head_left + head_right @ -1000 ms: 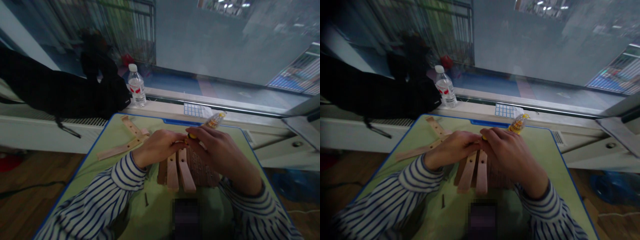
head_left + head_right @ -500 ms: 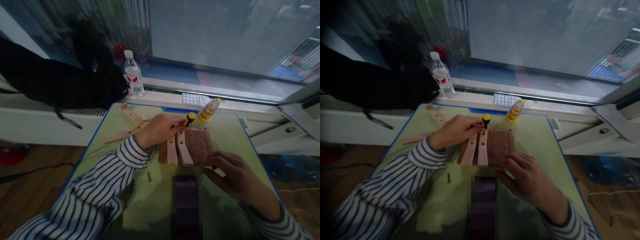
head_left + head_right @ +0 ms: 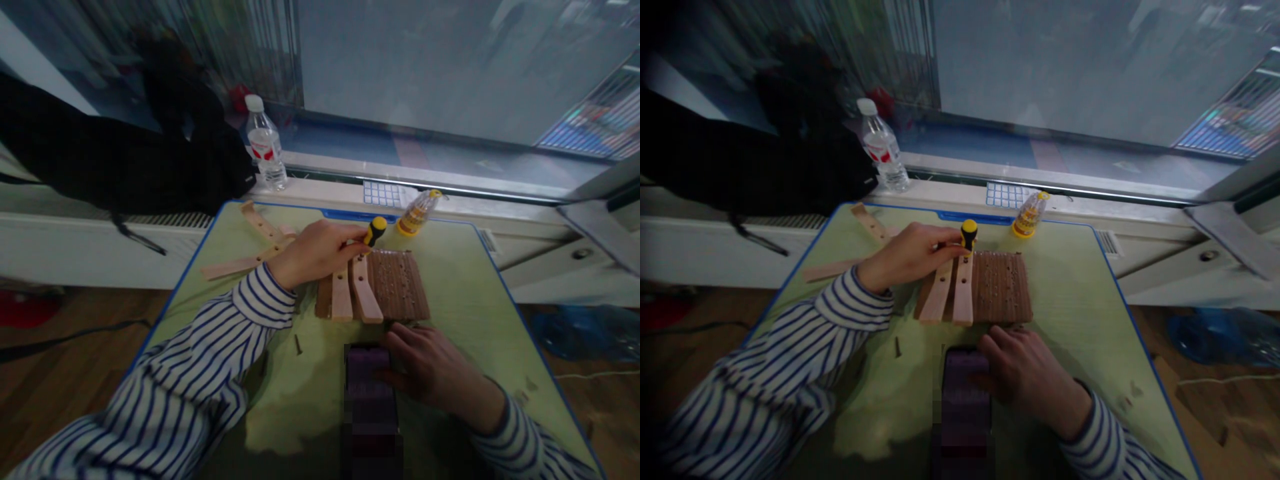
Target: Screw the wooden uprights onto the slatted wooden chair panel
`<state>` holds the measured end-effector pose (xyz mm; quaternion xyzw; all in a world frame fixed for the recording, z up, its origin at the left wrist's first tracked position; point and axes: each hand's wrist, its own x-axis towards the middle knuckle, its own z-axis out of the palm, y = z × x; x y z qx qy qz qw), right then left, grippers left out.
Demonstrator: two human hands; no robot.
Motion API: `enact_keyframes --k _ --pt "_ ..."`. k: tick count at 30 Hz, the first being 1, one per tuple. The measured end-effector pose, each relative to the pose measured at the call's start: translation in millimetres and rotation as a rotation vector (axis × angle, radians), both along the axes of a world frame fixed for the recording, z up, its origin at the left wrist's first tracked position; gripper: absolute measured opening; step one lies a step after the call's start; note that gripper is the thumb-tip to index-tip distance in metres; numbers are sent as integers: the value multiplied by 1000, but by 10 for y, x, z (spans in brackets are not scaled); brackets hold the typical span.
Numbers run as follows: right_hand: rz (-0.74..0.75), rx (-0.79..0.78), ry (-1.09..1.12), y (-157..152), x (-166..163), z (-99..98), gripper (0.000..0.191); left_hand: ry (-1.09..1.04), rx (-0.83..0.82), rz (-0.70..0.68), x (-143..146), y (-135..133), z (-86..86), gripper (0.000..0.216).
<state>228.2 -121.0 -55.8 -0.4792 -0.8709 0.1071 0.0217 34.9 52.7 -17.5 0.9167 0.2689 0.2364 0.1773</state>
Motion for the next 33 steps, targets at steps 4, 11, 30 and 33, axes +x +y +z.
enact_keyframes --k 4,11,30,33 --pt "-9 11 -15 19 6 -40 21 8 2 2 0 -1 7 16" --pt "-4 39 66 86 42 85 20 6 -14 2 -3 5 3 17" --pt "-42 387 227 1174 -87 1007 28 -32 -127 -36 -36 36 -51 18" --pt "4 341 180 1209 -109 985 23 -19 -150 -16 -37 36 -59 20"
